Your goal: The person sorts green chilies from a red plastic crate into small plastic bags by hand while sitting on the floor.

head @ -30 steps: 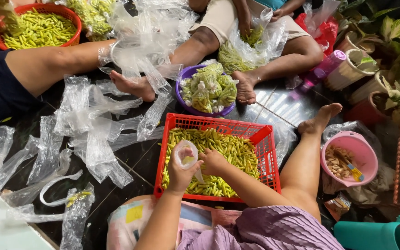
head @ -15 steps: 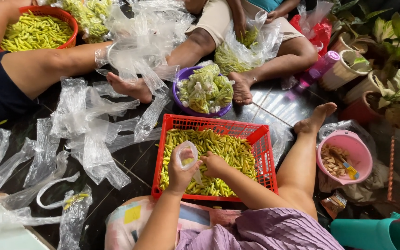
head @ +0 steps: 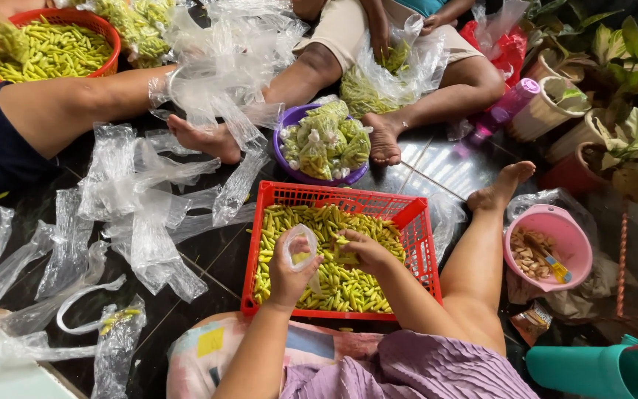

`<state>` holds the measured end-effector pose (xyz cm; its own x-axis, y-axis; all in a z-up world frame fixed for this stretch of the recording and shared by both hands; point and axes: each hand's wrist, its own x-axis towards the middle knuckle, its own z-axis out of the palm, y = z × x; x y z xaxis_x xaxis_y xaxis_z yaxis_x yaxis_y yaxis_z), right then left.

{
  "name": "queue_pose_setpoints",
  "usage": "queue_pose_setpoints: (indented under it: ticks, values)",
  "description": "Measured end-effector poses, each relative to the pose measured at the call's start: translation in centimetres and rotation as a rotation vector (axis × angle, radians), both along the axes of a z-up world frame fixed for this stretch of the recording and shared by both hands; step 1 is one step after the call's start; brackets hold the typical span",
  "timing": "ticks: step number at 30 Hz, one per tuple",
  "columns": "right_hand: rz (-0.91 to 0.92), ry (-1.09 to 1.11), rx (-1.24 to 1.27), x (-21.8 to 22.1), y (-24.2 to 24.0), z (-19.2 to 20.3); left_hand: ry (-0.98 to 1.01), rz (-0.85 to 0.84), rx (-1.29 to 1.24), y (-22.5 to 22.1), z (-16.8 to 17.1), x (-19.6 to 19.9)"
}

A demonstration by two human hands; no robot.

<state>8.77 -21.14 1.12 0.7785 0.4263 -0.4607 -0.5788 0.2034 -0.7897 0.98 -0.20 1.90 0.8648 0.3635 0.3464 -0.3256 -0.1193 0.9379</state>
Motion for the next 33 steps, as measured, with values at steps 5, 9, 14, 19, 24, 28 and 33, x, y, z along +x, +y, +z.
queue_pose_setpoints:
  ticks: [5, 9, 14, 19, 24, 28, 33]
  values:
    - [-0.025, -0.035, 0.396, 0.1, -0.9, -1.6, 0.013, -0.010, 0.015, -0.1, -0.3, -0.1]
    - [-0.196, 0.045, 0.518, 0.2, -0.5, -2.3, 0.013, -0.012, 0.031, -0.3, -0.6, -0.1]
    - [-0.344, 0.101, 0.606, -0.1, 0.4, 0.0, 0.033, -0.017, 0.033, -0.3, -0.4, -0.3]
    - [-0.441, 0.114, 0.713, -0.5, 0.3, 1.9, 0.043, 0.003, 0.096, -0.4, -0.1, -0.6]
    - [-0.431, 0.046, 0.762, -0.9, 1.0, 4.9, 0.055, -0.009, 0.157, -0.9, 1.0, -0.7]
    - [-0.404, -0.013, 0.777, -1.5, 2.7, 6.6, 0.172, 0.001, 0.236, -2.3, -0.7, -0.3]
    - [-0.335, -0.232, 0.776, -1.7, 4.5, 5.5, 0.198, 0.049, 0.311, -3.2, -1.4, -0.1]
